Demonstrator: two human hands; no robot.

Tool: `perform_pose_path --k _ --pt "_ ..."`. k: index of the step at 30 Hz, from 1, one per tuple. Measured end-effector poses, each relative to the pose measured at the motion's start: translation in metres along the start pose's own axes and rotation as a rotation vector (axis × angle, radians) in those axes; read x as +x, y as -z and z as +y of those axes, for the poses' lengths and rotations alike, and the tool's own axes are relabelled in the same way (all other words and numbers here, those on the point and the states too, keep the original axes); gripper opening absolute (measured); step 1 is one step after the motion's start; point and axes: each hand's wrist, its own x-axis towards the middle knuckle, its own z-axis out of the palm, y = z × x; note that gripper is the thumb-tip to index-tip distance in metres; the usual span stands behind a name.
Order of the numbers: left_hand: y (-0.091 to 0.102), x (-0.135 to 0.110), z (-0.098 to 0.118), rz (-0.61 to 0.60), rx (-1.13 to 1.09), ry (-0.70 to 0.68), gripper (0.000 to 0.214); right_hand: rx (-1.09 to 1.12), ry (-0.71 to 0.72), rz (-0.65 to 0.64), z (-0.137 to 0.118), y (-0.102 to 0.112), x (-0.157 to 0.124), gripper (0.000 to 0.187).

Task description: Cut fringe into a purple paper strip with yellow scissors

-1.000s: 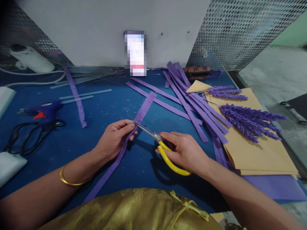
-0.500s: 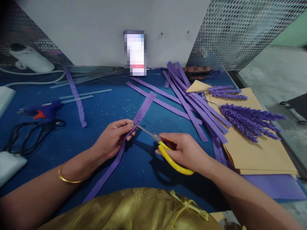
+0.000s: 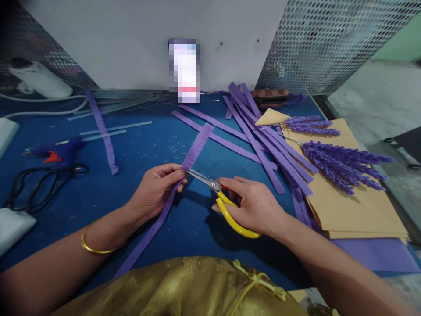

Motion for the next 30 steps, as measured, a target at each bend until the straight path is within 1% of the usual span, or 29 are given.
perform_pose_path --k 3,7,16,25,30 --pt "-0.0008 -0.0005 -0.0004 0.013 0.005 -0.009 0.017 -0.067 0.015 0.005 -0.0027 0.0026 0.0002 0.047" --pt "-0.0009 -0.0005 -0.0005 0.012 0.008 -0.007 0.017 -0.079 0.022 -0.003 -0.004 0.0033 0.0002 0.047" --pt "-0.0005 0.0 0.0001 0.014 0.03 -0.01 0.016 0.023 0.012 -0.054 -0.0034 0.0041 0.0008 0.042" --pt "-0.0022 -0.0009 0.0027 0.01 0.015 0.013 0.017 0.014 0.065 -0.05 -0.0012 0.0052 0.0007 0.037" --pt "-0.0025 -0.0012 0.0032 0.012 0.009 0.026 0.018 0.022 0.069 -0.05 -0.0018 0.0058 0.0005 0.033"
